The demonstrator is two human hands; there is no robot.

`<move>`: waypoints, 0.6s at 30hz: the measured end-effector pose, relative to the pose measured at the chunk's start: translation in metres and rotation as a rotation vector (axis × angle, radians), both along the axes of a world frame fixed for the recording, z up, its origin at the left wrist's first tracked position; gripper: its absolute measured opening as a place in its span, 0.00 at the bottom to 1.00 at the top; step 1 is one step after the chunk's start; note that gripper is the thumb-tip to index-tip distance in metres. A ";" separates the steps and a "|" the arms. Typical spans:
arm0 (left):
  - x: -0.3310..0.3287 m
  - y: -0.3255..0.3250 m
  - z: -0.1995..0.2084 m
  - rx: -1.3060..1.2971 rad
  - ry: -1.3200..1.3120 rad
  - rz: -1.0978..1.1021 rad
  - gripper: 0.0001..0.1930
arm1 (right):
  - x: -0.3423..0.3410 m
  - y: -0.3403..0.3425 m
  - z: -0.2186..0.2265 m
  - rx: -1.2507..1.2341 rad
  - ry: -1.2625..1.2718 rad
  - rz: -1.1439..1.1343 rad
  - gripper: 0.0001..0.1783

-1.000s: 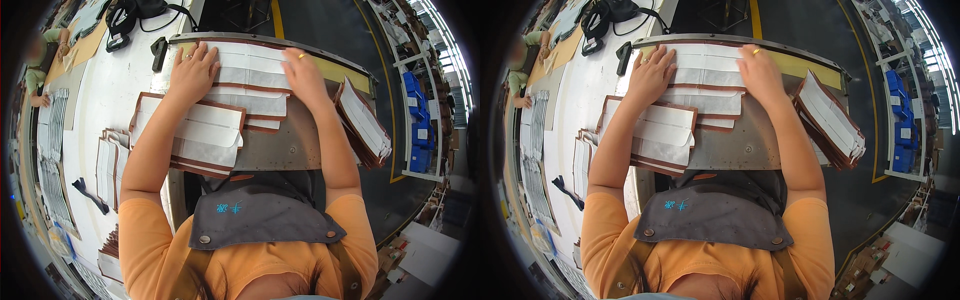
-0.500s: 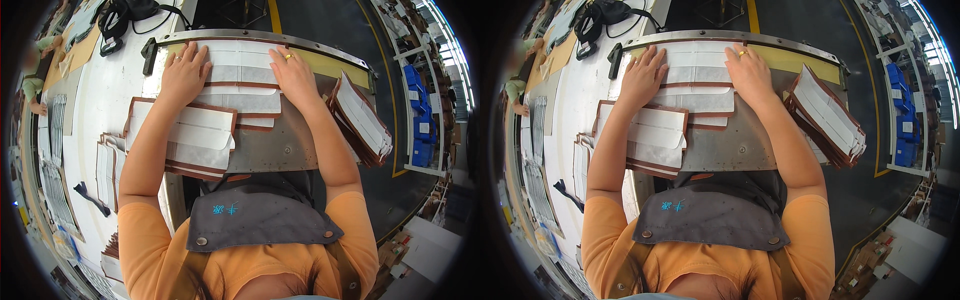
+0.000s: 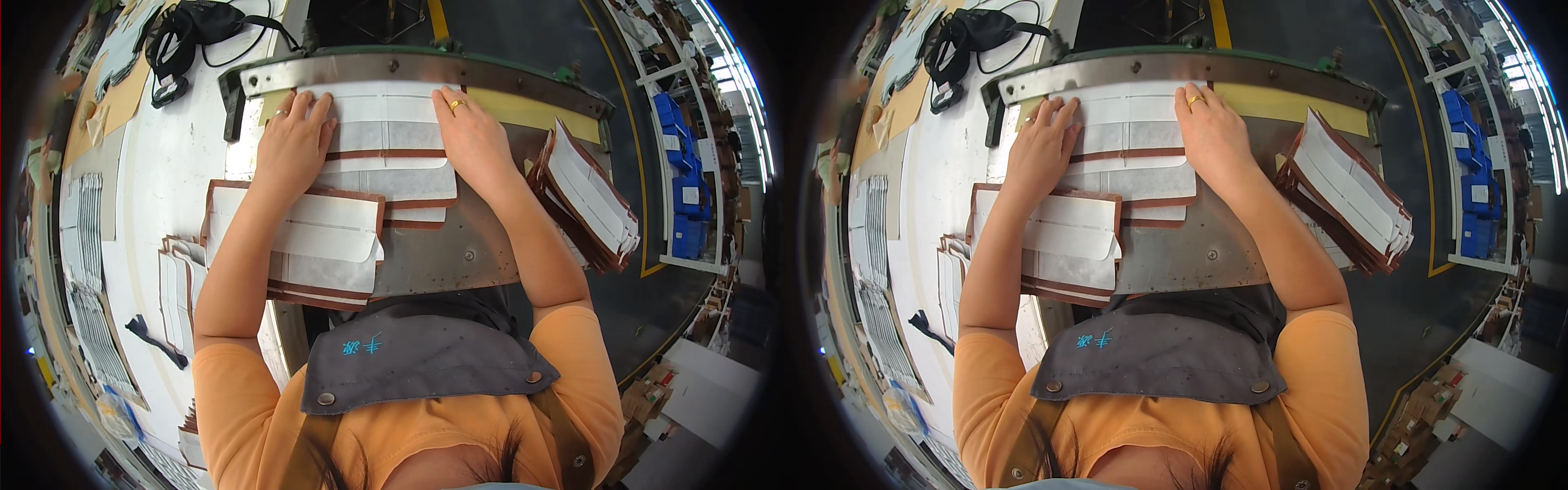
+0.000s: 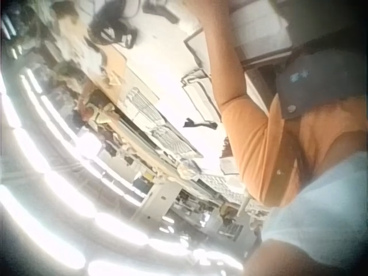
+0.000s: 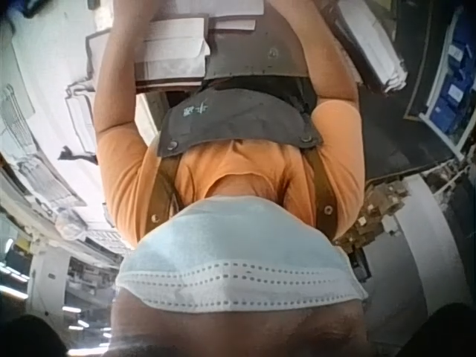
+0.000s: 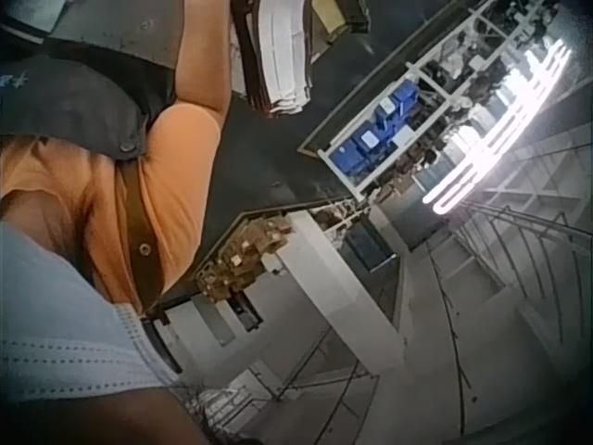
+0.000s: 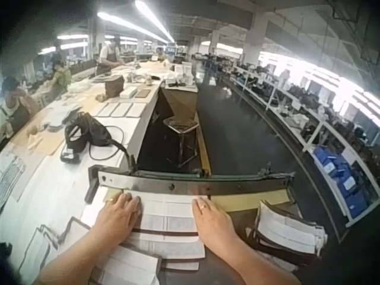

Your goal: The recorder is folding and aligning leather strips on a metal guide fixture at a workshop table.

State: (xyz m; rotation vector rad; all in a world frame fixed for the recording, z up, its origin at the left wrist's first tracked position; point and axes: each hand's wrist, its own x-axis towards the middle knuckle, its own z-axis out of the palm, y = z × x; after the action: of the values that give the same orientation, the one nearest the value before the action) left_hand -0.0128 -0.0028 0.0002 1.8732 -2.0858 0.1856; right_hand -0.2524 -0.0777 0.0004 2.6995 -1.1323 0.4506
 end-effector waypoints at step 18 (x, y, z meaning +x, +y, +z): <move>0.026 -0.016 -0.016 -0.120 0.215 0.042 0.13 | 0.007 -0.016 0.012 0.124 -0.110 0.077 0.15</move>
State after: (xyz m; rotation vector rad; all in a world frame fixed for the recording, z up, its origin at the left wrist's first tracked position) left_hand 0.0134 -0.0192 -0.0155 1.7823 -1.8519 0.1113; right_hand -0.2456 -0.0940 0.0121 2.8657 -1.1213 0.5649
